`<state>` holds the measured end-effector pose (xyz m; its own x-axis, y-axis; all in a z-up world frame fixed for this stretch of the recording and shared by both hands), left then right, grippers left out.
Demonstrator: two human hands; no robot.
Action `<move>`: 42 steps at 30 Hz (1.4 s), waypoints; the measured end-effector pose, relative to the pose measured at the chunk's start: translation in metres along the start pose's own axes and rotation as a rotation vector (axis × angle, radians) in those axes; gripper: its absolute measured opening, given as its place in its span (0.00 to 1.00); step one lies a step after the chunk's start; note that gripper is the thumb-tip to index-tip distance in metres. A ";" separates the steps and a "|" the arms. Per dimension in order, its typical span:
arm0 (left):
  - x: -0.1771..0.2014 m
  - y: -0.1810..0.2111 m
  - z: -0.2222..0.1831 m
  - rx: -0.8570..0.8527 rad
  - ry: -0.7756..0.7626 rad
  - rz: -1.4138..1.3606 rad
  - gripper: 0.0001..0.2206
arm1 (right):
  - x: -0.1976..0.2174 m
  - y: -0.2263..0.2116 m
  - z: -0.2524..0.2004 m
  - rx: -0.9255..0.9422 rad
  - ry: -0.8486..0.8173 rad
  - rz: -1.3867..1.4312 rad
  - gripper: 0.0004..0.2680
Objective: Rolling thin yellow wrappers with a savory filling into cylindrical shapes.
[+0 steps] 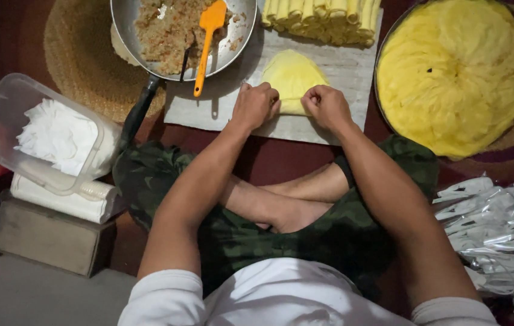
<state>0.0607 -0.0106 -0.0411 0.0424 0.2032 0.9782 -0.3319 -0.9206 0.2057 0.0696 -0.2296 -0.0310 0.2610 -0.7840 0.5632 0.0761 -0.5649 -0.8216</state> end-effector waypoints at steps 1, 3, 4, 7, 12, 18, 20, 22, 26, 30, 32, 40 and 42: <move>-0.002 -0.002 0.000 -0.001 -0.003 -0.003 0.08 | -0.002 0.003 0.002 -0.004 0.000 -0.001 0.05; -0.004 -0.007 0.001 -0.011 -0.006 -0.013 0.08 | -0.006 0.011 0.005 -0.062 0.009 -0.070 0.05; -0.005 -0.007 0.001 -0.013 -0.009 -0.015 0.08 | -0.005 0.008 0.004 -0.066 0.010 -0.070 0.05; -0.001 -0.012 0.001 0.036 0.003 -0.007 0.07 | -0.005 0.003 0.003 -0.058 -0.017 -0.089 0.05; 0.009 -0.020 0.000 0.089 0.054 -0.156 0.06 | 0.000 -0.017 -0.001 0.195 -0.010 -0.027 0.08; 0.011 -0.025 0.003 0.043 0.134 -0.274 0.08 | -0.014 -0.040 -0.010 0.550 -0.115 -0.156 0.17; 0.010 -0.007 -0.001 -0.049 0.078 -0.182 0.10 | -0.019 -0.038 -0.011 0.518 -0.151 -0.154 0.15; 0.003 0.009 -0.003 -0.144 0.028 -0.090 0.12 | -0.019 -0.038 -0.010 0.488 -0.184 -0.157 0.14; -0.014 0.017 -0.006 -0.170 -0.056 0.113 0.11 | -0.016 -0.039 -0.011 0.405 -0.203 -0.137 0.12; -0.018 0.009 -0.006 -0.159 -0.162 0.093 0.09 | -0.020 -0.023 -0.005 0.347 -0.222 -0.201 0.15; -0.010 0.008 -0.007 -0.159 -0.180 0.089 0.11 | -0.018 -0.025 -0.007 0.358 -0.221 -0.240 0.15; -0.019 0.005 -0.006 -0.173 -0.172 0.069 0.10 | -0.018 -0.022 -0.005 0.353 -0.258 -0.265 0.12; -0.018 0.003 -0.006 -0.141 -0.148 0.040 0.08 | -0.015 -0.021 -0.007 0.284 -0.301 -0.300 0.13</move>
<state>0.0536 -0.0147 -0.0581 0.1609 0.1068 0.9812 -0.4639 -0.8693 0.1706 0.0575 -0.2075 -0.0220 0.4500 -0.4655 0.7621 0.4380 -0.6286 -0.6426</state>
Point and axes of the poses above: each hand's wrist, its own z-axis towards the middle knuckle, its own x-axis out of the back of the hand, y = z × x, the point moved 5 cm from there along z, towards the middle knuckle, and after that the axes turned 14 degrees about z, right-handed, at the moved point
